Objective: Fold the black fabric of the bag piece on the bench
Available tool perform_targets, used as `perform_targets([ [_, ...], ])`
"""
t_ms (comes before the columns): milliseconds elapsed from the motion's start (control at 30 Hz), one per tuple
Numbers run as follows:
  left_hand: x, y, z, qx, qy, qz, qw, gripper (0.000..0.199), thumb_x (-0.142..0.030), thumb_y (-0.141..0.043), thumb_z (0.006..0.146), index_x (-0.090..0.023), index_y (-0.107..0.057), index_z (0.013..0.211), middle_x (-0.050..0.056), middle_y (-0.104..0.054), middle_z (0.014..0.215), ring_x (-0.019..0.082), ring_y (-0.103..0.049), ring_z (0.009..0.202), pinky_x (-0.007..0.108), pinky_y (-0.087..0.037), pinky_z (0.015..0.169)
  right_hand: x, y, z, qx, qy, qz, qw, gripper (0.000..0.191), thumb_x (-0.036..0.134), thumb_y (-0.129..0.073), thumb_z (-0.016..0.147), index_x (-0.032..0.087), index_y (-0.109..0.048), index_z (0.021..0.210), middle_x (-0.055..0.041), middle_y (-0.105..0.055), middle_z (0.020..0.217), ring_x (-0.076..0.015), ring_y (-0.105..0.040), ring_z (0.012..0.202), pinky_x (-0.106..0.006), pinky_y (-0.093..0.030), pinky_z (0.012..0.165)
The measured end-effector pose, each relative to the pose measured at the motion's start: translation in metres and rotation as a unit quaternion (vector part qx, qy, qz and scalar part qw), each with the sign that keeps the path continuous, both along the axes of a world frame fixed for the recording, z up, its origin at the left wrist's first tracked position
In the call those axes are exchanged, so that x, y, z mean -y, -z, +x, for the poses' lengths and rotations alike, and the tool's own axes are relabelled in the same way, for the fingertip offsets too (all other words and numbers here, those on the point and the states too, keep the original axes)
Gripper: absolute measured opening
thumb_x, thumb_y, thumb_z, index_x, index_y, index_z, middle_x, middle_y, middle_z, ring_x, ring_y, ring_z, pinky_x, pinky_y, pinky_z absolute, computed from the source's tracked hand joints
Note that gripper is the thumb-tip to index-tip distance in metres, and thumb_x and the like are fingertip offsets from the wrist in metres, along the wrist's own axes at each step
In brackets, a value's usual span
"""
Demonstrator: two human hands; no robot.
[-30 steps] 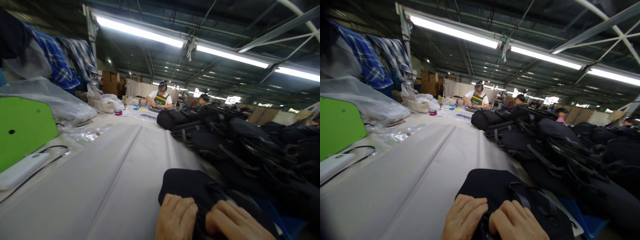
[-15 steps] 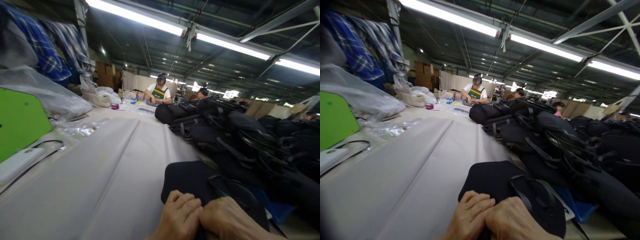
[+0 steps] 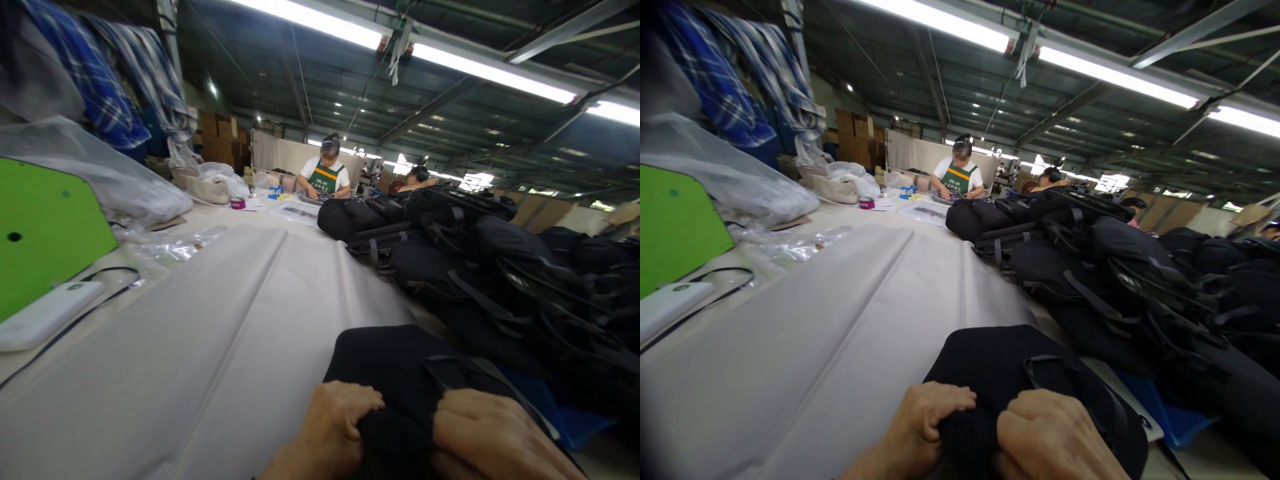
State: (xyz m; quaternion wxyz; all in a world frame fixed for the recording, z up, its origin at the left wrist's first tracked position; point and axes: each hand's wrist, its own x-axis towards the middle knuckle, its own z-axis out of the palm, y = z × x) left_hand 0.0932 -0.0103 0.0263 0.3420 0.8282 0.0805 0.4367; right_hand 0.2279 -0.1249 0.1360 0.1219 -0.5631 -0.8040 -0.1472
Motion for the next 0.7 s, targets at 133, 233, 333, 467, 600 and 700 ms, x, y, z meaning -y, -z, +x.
perform_targets([
  [133,-0.004,-0.01,-0.01,-0.063,0.013,-0.026,0.998,0.016,-0.016,-0.06,0.069,-0.017,-0.068,0.082,0.009,-0.073,0.087,0.025,-0.07,0.074,0.035,-0.057,0.07,-0.002,-0.02,-0.004,-0.029,0.054,-0.06,0.996,0.027,0.015,-0.048,0.081,0.021,-0.048,0.054,0.0047,-0.051,0.05,-0.0074,-0.048,0.044,-0.02,-0.037,0.043],
  [233,-0.008,-0.033,-0.025,-0.149,0.107,-0.038,0.982,0.061,-0.025,-0.082,0.059,-0.018,-0.059,0.115,0.013,-0.065,0.116,0.03,-0.062,0.104,0.042,-0.051,0.092,-0.003,-0.029,-0.008,-0.036,0.069,-0.087,0.993,0.026,0.014,-0.046,0.08,0.02,-0.051,0.056,0.0038,-0.053,0.051,-0.0079,-0.051,0.046,-0.019,-0.04,0.044],
  [333,-0.004,-0.053,-0.03,-0.136,0.155,-0.046,0.977,0.082,-0.036,-0.08,0.064,-0.022,-0.04,0.134,0.012,-0.049,0.136,0.029,-0.043,0.127,0.045,-0.035,0.108,-0.002,-0.032,-0.01,-0.038,0.079,-0.066,0.994,0.026,0.016,-0.046,0.081,0.02,-0.05,0.056,0.0033,-0.055,0.053,-0.0078,-0.052,0.048,-0.018,-0.042,0.046],
  [467,0.011,-0.055,-0.008,-0.099,0.095,-0.117,0.984,0.059,-0.044,-0.083,0.05,-0.023,-0.063,0.102,0.003,-0.068,0.094,0.026,-0.061,0.087,0.039,-0.047,0.079,0.001,-0.034,-0.011,-0.025,0.07,-0.009,0.997,0.031,0.017,-0.043,0.083,0.02,-0.045,0.052,0.0047,-0.05,0.047,-0.0062,-0.048,0.043,-0.017,-0.038,0.041],
  [600,0.016,-0.042,0.008,-0.095,0.058,-0.119,0.987,0.054,-0.055,-0.081,0.044,-0.024,-0.065,0.085,-0.001,-0.066,0.075,0.019,-0.056,0.067,0.03,-0.04,0.06,0.007,-0.035,-0.011,-0.013,0.092,-0.01,0.996,0.031,0.017,-0.041,0.085,0.02,-0.048,0.055,0.0043,-0.052,0.05,-0.0065,-0.05,0.046,-0.018,-0.04,0.046],
  [700,0.014,-0.035,0.008,-0.076,0.076,-0.033,0.994,0.056,-0.061,-0.076,0.051,-0.023,-0.062,0.09,-0.001,-0.067,0.077,0.016,-0.055,0.064,0.028,-0.039,0.06,0.012,-0.033,-0.01,-0.031,0.104,-0.031,0.994,0.03,0.018,-0.043,0.086,0.02,-0.049,0.057,0.0048,-0.053,0.052,-0.006,-0.05,0.048,-0.017,-0.039,0.047],
])
